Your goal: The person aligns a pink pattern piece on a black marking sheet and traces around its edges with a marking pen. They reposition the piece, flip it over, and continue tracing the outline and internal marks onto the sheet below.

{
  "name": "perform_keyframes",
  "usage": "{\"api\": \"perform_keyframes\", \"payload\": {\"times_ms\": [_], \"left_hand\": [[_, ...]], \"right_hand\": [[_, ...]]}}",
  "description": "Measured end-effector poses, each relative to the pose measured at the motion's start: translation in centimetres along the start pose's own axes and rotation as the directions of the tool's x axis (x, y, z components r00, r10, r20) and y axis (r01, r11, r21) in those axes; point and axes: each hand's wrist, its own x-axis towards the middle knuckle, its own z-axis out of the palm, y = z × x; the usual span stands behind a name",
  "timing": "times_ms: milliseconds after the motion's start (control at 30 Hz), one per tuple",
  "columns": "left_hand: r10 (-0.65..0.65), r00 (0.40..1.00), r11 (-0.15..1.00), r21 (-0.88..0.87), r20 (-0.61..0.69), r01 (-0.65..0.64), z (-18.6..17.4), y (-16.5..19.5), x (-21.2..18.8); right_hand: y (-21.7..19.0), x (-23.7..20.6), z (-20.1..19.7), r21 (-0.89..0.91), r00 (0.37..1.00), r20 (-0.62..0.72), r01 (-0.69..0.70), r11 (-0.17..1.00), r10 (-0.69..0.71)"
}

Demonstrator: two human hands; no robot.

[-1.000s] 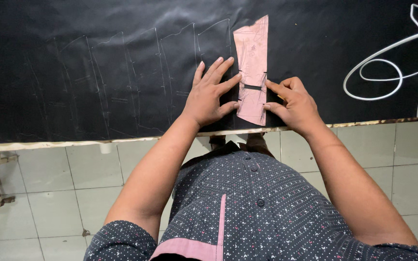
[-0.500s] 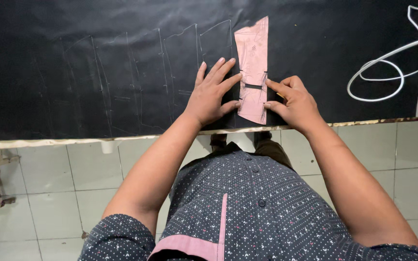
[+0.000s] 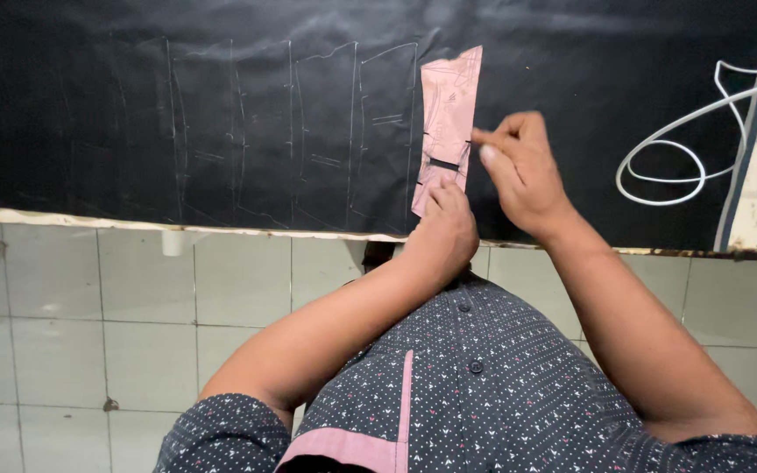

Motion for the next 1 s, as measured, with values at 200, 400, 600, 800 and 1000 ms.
{"api": "perform_keyframes", "payload": {"times_ms": [200,400,600,800,1000], "left_hand": [[0.031,0.959,0.999,0.01,0.283,-0.035,-1.3,0.6,1.5],[0.167,0.895,0.979,-0.174,0.413,-0.102,-2.4,-0.5,0.9],[0.226,0.894,0.96,-0.243,0.386,-0.138,-1.7,-0.6,0.6],[0.169,0.947,0.962,-0.254,0.272,-0.098,-0.7,-0.3,0.6],[0.094,0.983,0.987,-0.146,0.156,-0.072,-0.9,-0.4,0.4]], "right_hand": [[-6.7,6.7,-0.4,0.032,0.952,0.28,-0.141,0.99,0.126],[-9.3,8.4,1.1,-0.048,0.821,0.557,-0.116,0.992,0.123],[-8.4,7.6,2.5,-0.029,0.83,0.554,-0.06,0.998,0.066],[-7.8,7.1,2.7,-0.171,0.889,0.452,0.171,0.97,-0.076],[-7.4,7.2,1.4,-0.269,0.897,0.434,0.211,0.94,-0.077]]}}
